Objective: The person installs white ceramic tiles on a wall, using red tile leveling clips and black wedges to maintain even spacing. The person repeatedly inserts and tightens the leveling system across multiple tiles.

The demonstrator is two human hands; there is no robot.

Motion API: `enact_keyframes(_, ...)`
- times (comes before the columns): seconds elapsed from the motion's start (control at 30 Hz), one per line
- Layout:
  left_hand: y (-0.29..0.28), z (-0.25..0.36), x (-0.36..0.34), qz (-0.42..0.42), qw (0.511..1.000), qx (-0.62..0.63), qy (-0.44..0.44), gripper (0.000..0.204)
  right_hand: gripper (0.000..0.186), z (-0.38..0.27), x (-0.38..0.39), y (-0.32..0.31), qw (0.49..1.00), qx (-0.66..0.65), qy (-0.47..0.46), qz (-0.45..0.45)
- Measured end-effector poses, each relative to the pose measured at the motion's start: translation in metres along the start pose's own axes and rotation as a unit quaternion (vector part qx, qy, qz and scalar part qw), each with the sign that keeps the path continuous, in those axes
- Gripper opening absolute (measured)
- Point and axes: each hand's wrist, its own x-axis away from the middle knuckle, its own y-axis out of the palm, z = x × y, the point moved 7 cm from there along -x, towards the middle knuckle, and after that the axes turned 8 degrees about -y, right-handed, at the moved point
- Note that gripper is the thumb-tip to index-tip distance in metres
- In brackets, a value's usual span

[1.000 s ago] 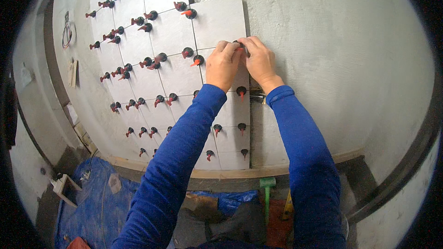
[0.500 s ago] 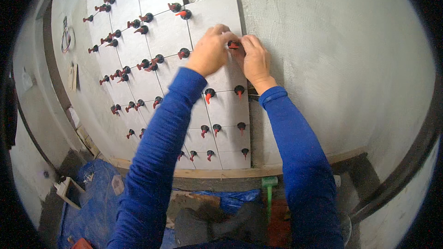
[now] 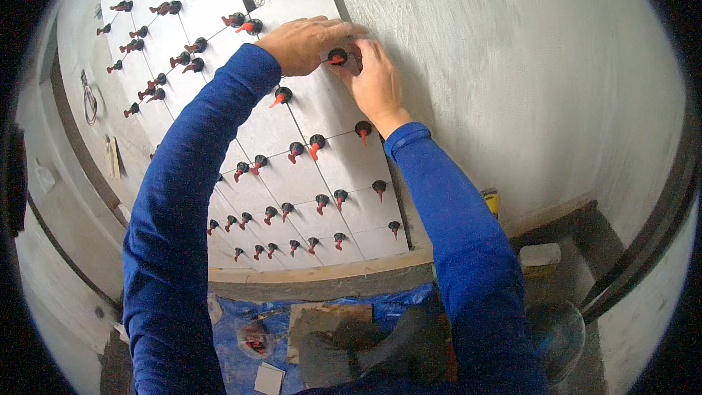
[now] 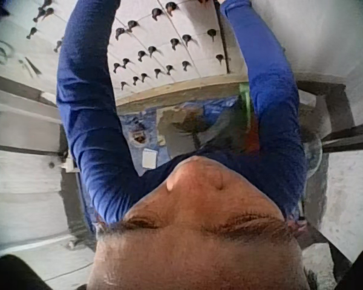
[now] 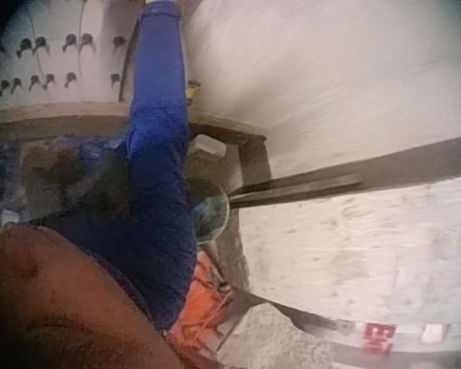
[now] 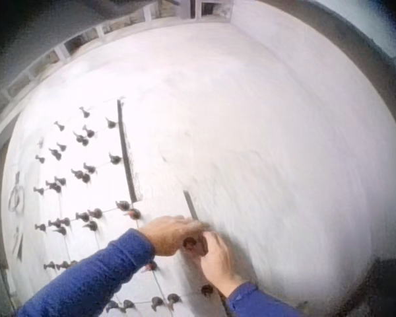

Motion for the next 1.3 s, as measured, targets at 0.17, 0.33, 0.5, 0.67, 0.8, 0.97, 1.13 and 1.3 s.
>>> enact_keyframes(0.17, 0.006, 0.003, -0.003, -0.006, 1.0, -0.009, 0.022, 0.071, 0.048, 0.006, 0.005, -0.001, 0.999, 0.005, 0.052, 0.014)
enact_keyframes(0.33, 0.009, 0.001, -0.009, -0.024, 0.998, -0.012, 0.049, 0.067, 0.044, -0.001, 0.01, -0.006, 0.999, 0.008, 0.039, 0.037)
enact_keyframes(0.5, 0.011, -0.001, -0.012, -0.045, 0.998, -0.019, 0.049, 0.066, 0.039, -0.008, 0.016, -0.007, 0.999, 0.018, 0.011, 0.05)
enact_keyframes(0.67, 0.008, 0.001, -0.008, -0.037, 0.997, -0.011, 0.07, 0.066, 0.04, -0.013, 0.024, -0.004, 0.998, 0.054, -0.013, 0.034)
enact_keyframes(0.8, 0.003, 0.002, -0.006, -0.016, 0.995, 0.043, 0.09, 0.064, 0.041, -0.013, 0.023, 0.0, 0.996, 0.066, -0.037, 0.036)
enact_keyframes(0.97, 0.001, 0.003, -0.004, -0.016, 0.993, 0.057, 0.099, 0.059, 0.044, -0.012, 0.018, 0.002, 0.995, 0.061, -0.069, 0.037)
enact_keyframes(1.13, -0.004, 0.006, -0.002, -0.022, 0.994, 0.043, 0.098, 0.055, 0.04, -0.011, 0.014, -0.001, 0.995, 0.049, -0.077, 0.045)
enact_keyframes(1.3, 0.0, 0.004, 0.002, -0.025, 0.995, -0.031, 0.09, 0.05, 0.033, -0.008, 0.013, 0.001, 0.996, 0.054, -0.067, 0.036)
